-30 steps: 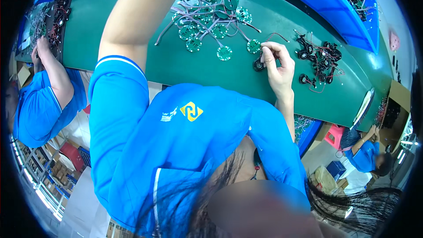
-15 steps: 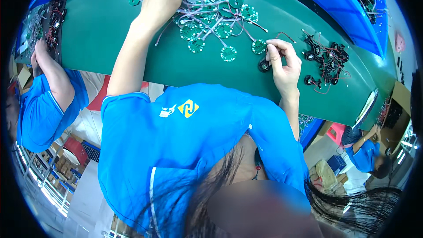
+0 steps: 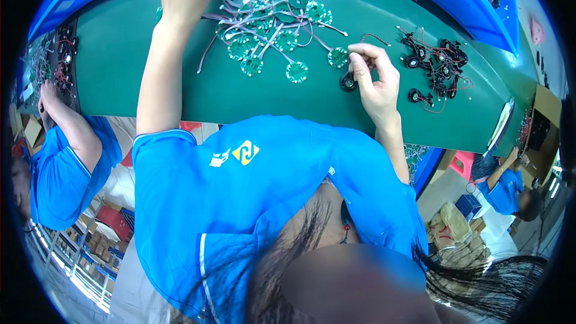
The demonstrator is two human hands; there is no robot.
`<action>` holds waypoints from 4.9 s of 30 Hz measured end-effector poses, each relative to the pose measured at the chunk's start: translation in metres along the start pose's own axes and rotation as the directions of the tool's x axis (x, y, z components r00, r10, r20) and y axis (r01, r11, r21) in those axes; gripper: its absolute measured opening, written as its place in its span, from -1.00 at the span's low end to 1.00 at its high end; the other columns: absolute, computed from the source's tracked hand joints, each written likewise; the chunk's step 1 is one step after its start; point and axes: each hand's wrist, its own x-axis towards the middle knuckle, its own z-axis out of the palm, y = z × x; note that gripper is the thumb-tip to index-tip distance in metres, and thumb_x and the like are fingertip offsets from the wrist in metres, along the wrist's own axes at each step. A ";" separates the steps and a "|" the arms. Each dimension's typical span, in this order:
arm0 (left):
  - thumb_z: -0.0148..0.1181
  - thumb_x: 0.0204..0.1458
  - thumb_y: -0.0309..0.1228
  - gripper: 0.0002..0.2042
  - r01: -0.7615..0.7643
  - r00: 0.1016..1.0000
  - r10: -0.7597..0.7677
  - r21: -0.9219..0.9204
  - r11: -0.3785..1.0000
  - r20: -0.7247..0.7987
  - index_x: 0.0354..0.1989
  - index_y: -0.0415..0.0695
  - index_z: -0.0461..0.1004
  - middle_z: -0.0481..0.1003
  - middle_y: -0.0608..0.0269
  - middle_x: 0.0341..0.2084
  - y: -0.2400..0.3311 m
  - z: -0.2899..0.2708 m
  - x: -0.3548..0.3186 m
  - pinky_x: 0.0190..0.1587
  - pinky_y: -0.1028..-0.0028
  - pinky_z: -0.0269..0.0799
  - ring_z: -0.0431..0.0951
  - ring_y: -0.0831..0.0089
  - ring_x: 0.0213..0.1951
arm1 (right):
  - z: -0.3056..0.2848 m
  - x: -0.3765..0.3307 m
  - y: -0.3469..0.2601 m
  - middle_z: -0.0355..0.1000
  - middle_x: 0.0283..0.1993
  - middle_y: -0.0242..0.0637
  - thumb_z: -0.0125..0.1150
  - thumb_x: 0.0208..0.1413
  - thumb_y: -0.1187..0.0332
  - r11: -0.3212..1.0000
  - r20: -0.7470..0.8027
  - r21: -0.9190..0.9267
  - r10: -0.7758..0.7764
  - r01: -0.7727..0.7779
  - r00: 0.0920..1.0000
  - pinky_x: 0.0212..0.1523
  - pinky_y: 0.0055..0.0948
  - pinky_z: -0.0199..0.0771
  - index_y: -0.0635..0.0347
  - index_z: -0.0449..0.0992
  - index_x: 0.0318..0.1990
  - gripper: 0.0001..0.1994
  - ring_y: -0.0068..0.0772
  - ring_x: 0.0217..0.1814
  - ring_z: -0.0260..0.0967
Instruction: Assembling plastic components onto small green circular circuit boards.
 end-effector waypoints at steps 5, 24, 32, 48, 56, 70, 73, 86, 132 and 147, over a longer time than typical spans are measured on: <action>0.05 -0.03 -0.60 -0.84 -0.348 0.937 0.341 -0.288 0.892 -0.078 -0.26 -0.18 0.44 0.46 0.22 -0.38 0.103 -0.035 0.004 -0.42 0.56 0.33 0.42 0.42 -0.48 | 0.016 0.007 -0.018 0.38 -0.43 -0.35 0.12 0.05 0.53 0.996 -0.193 0.075 -0.038 0.053 0.981 -0.50 -0.69 0.18 0.29 0.47 -0.24 -0.88 -0.64 -0.49 0.19; 0.14 -0.04 -0.62 -0.84 0.097 0.962 0.181 -0.872 0.479 0.206 -0.26 -0.19 0.50 0.46 0.20 -0.29 0.139 -0.039 -0.017 -0.37 0.64 0.26 0.38 0.53 -0.40 | -0.029 0.022 -0.017 0.44 -0.35 -0.35 0.14 -0.01 0.54 0.944 0.185 -0.056 -0.310 0.324 0.933 -0.39 -0.54 0.30 0.23 0.49 -0.33 -0.93 -0.44 -0.44 0.30; -0.02 -0.02 -0.68 -0.80 -0.245 0.963 -0.055 -0.938 0.244 -0.265 -0.20 -0.32 0.40 0.42 -0.17 -0.14 0.133 -0.078 -0.002 -0.07 0.31 0.41 0.46 0.09 -0.12 | -0.039 -0.002 -0.011 0.34 -0.07 -0.34 0.17 -0.12 0.55 0.723 0.558 -0.486 -0.176 0.491 0.811 -0.28 -0.48 0.37 0.15 0.46 -0.17 -0.72 -0.41 -0.22 0.30; 0.00 0.12 -0.50 -0.81 0.726 0.677 0.296 -0.678 -0.119 0.673 -0.13 -0.26 0.23 0.44 0.16 -0.53 0.140 -0.004 -0.050 -0.47 0.61 0.38 0.43 0.51 -0.57 | -0.045 -0.005 -0.007 0.35 -0.18 -0.26 0.22 -0.09 0.54 0.700 0.260 -0.683 -0.032 0.208 0.965 -0.52 -0.60 0.34 0.21 0.37 -0.10 -0.67 -0.50 -0.44 0.31; -0.05 0.18 -0.45 -0.85 0.798 0.600 0.271 -0.585 -0.145 0.752 -0.14 -0.22 0.22 0.38 0.28 -0.58 0.139 0.004 -0.055 -0.63 0.68 0.23 0.29 0.62 -0.68 | -0.036 0.030 -0.030 0.49 -0.27 -0.17 0.11 0.10 0.51 0.849 -0.026 0.480 0.266 -0.222 0.964 -0.68 -0.74 0.17 0.29 0.33 -0.10 -0.79 -0.71 -0.64 0.20; -0.07 0.18 -0.44 -0.87 0.743 0.656 0.194 -0.669 0.003 0.730 -0.16 -0.19 0.25 0.37 0.34 -0.64 0.134 0.012 -0.065 -0.68 0.72 0.00 0.16 0.73 -0.71 | -0.017 0.036 -0.029 0.50 -0.24 -0.15 0.07 0.12 0.51 0.911 0.022 0.378 0.169 -0.165 0.985 -0.73 -0.83 -0.04 0.29 0.30 -0.01 -0.73 -0.76 -0.73 0.03; -0.07 0.17 -0.44 -0.87 0.728 0.668 0.168 -0.684 0.051 0.724 -0.16 -0.18 0.25 0.37 0.36 -0.66 0.136 0.013 -0.065 -0.68 0.73 0.00 0.16 0.73 -0.72 | -0.020 0.033 -0.037 0.49 -0.22 -0.15 0.09 0.10 0.51 0.863 0.054 0.457 0.212 -0.213 0.976 -0.72 -0.83 -0.05 0.29 0.30 -0.02 -0.72 -0.76 -0.72 0.02; -0.08 0.19 -0.42 -0.89 0.651 0.751 0.122 -0.759 0.029 0.649 -0.17 -0.16 0.27 0.42 0.33 -0.61 0.137 0.010 -0.063 -0.69 0.75 0.00 0.16 0.74 -0.73 | -0.037 0.033 -0.015 0.42 -0.19 -0.05 0.10 0.12 0.48 0.985 0.046 -0.024 -0.168 0.169 0.985 -0.70 -0.78 0.04 0.34 0.37 -0.13 -0.81 -0.62 -0.66 0.17; -0.10 0.21 -0.40 -0.78 0.750 0.657 0.105 -0.632 -0.198 0.747 -0.04 -0.23 0.22 0.48 0.17 -0.50 0.135 0.012 -0.063 -0.71 0.75 0.10 0.36 0.65 -0.70 | -0.024 0.026 -0.037 0.32 -0.55 -0.33 0.09 0.12 0.49 0.952 -0.436 0.070 -0.240 0.298 0.867 -0.71 -0.71 0.13 0.26 0.31 -0.23 -0.89 -0.63 -0.74 0.16; -0.13 0.20 -0.47 -0.72 0.616 0.787 0.027 -0.788 0.015 0.616 0.07 -0.23 0.15 0.48 0.17 -0.51 0.139 0.008 -0.063 -0.71 0.72 0.11 0.36 0.62 -0.70 | -0.012 0.022 -0.034 0.21 -0.65 -0.40 -0.01 0.19 0.42 0.771 -0.001 0.637 0.006 -0.004 1.000 -0.74 -0.71 -0.07 0.27 0.32 -0.22 -0.89 -0.69 -0.78 0.02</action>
